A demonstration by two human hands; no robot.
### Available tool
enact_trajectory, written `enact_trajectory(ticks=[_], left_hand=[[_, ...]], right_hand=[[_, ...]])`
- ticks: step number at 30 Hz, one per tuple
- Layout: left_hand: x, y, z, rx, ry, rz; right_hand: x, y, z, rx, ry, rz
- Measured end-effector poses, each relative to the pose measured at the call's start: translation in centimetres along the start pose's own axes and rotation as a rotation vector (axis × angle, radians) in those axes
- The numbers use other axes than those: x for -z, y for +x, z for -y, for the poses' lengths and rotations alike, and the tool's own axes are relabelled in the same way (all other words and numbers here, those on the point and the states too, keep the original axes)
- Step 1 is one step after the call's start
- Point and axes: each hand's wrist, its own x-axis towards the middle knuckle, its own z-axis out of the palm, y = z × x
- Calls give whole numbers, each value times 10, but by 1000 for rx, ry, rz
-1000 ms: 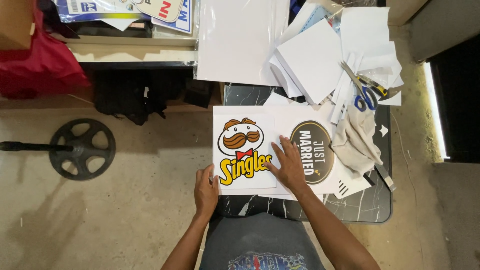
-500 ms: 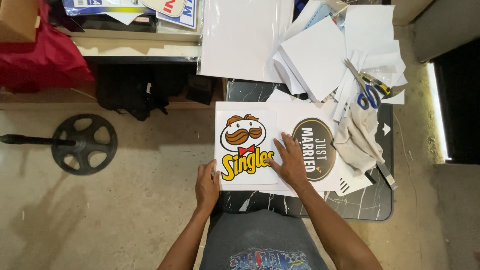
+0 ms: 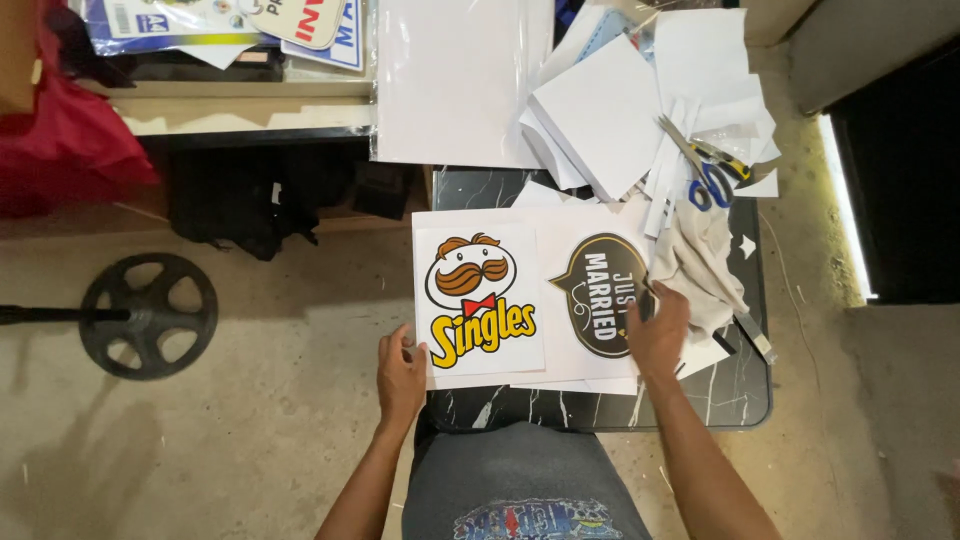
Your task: Trimming printed designs with scissors and cleaning surfaces with a squeegee and cloth.
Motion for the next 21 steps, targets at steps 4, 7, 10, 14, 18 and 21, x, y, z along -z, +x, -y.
enact_trajectory(ticks=[4, 7, 10, 14, 18, 21], left_hand=[[-9, 11, 23, -29, -13, -22], [-9, 12, 15, -11, -36, 14], [-7, 11, 6, 69, -75, 39], [-12, 6, -3, 74, -91, 42], [-24, 3, -5, 9, -80, 26], [-27, -4, -12, -17, -10, 20]], right_hand=[[-2, -14, -57, -159, -175, 149], [-5, -11, -63, -273, -83, 143], [-5, 5, -61, -566, 91, 194], [-1, 6, -70, -528, 124, 91], [1, 2, -89, -440, 96, 31], [0, -5, -98, -357, 43, 21]])
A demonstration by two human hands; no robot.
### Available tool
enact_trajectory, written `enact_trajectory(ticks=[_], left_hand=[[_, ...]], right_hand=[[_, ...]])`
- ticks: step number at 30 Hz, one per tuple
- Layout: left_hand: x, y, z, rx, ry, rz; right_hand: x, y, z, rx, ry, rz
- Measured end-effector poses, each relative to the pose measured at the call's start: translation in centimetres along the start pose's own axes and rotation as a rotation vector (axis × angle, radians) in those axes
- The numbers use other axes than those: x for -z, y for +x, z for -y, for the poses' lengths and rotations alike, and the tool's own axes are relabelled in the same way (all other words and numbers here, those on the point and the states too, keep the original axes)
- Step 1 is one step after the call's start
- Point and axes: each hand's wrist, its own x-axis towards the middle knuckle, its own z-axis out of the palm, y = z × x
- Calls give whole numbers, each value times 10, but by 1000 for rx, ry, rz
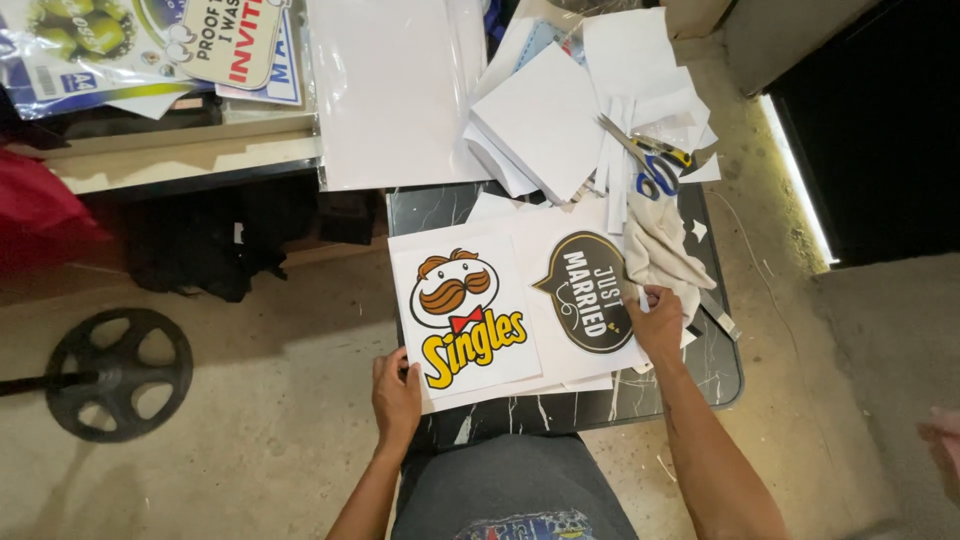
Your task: Trimming printed designs with scissors and cleaning surfaces with a squeegee and cloth.
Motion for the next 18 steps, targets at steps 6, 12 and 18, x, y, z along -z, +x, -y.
enact_trajectory(ticks=[6, 12, 18], left_hand=[[0, -5, -12, 0, 118, -43], [-2, 0, -2, -12, 76, -46], [-17, -5, 13, 128, -471, 205]], right_hand=[[2, -34, 112, 236, -33, 64], [-36, -63, 180, -5, 120, 587], [-39, -64, 198, 107, 127, 432]])
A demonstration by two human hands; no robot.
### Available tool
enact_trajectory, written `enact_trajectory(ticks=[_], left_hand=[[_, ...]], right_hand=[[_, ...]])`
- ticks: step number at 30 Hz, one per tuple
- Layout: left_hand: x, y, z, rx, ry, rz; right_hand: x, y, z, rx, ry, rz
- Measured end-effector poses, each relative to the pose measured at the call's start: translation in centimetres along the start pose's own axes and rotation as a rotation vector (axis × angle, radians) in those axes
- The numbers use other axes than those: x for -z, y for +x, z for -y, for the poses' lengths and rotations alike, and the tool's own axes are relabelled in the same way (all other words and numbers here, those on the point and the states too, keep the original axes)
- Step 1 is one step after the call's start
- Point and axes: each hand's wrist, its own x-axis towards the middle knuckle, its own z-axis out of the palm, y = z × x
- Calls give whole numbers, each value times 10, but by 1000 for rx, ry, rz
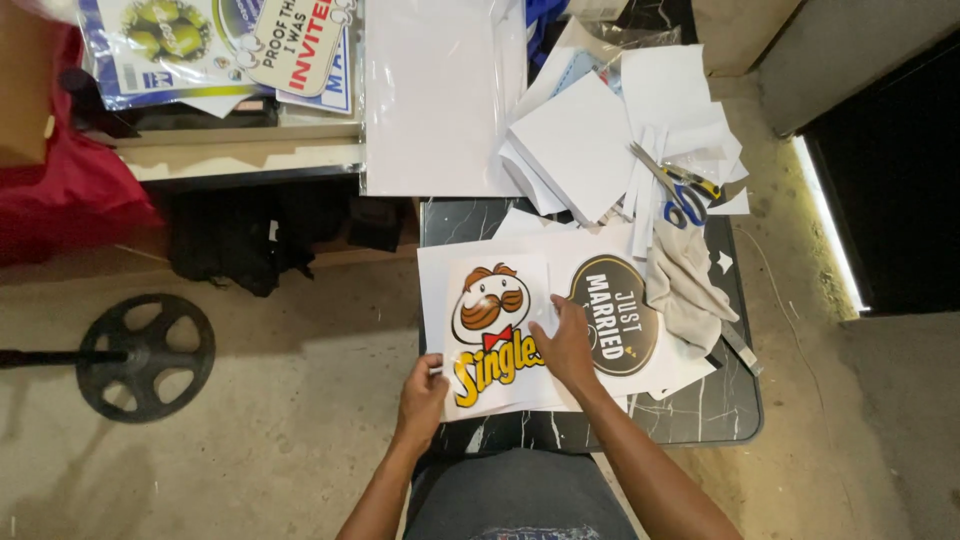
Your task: Trimming printed designs with scissors and cleaning surfaces with a squeegee and cloth.
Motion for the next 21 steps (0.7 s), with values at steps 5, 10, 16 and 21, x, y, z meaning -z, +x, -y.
enact_trajectory(ticks=[5, 10, 16, 21], left_hand=[[-27, -17, -25, -20, -331, 286], [-45, -7, -52, 2, -415, 393], [-30, 23, -101, 116, -436, -12], [-25, 16, -131, 201, -216, -42]], right_hand=[[2, -22, 60, 382, 257, -77], [-1, -46, 69, 368, 183, 199], [4, -48, 37, 570, 81, 191], [23, -51, 50, 753, -11, 162]])
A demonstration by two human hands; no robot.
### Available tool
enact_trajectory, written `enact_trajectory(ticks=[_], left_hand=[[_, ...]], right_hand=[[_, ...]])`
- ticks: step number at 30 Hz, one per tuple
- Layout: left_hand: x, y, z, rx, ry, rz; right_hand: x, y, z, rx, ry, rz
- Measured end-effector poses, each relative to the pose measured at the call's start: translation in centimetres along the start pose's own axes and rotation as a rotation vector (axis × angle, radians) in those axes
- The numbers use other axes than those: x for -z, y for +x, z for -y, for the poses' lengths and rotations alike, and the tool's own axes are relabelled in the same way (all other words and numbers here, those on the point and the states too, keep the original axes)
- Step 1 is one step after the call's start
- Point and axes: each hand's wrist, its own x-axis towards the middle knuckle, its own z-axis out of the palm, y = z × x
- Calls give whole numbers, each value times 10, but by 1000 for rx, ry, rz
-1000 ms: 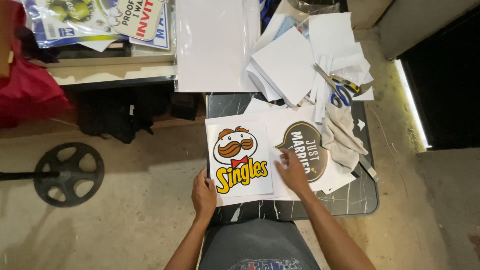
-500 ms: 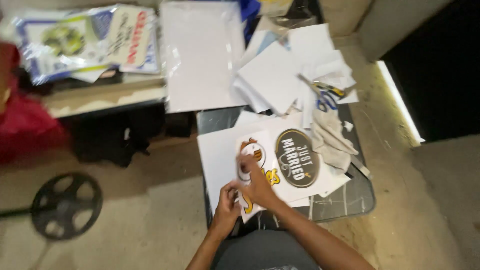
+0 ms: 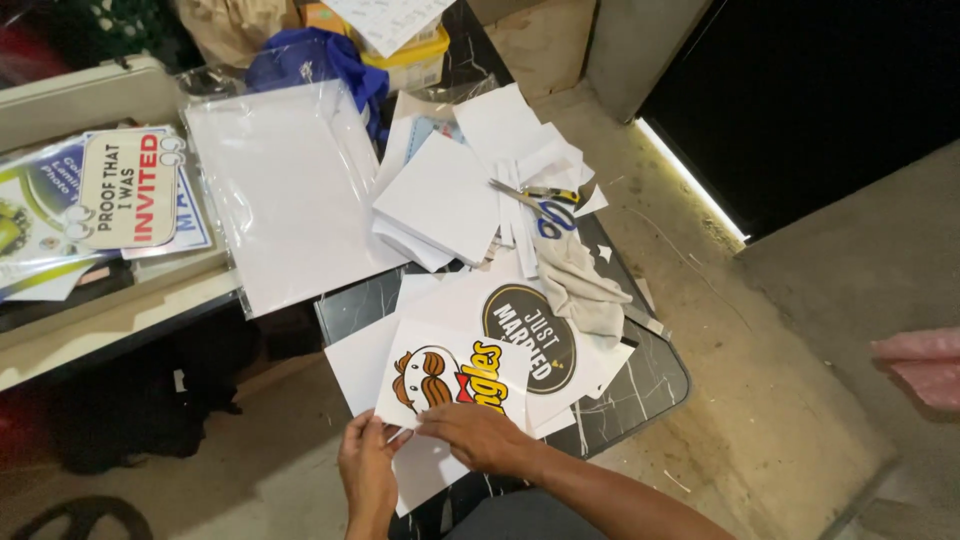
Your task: Trimming printed designs with scissors and cleaning surfaces with a squeegee and cloth.
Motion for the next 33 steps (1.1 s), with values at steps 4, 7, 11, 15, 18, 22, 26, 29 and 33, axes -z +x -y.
enact_trajectory(ticks=[4, 7, 11, 15, 18, 22, 26, 29, 33], left_hand=[[18, 17, 48, -13, -195, 74], [10, 8, 45, -32, -284, 152], [-4, -16, 18, 10, -350, 101], [-8, -24, 13, -14, -391, 140], [-5, -25, 10, -27, -419, 181], [-3, -25, 6, -15, -417, 271], [1, -25, 9, 15, -477, 316], [2, -20, 14, 27, -551, 364], [2, -20, 8, 50, -496, 342]], right_hand=[[25, 22, 41, -128, 197, -51], [23, 40, 48, -271, 279, -148], [24, 52, 52, -360, 314, -124], [29, 53, 50, -320, 276, -166], [32, 58, 56, -375, 264, -117], [28, 55, 47, -498, 293, -51], [29, 54, 49, -597, 362, -24], [37, 60, 56, -697, 430, -10], [38, 60, 51, -723, 471, 25]])
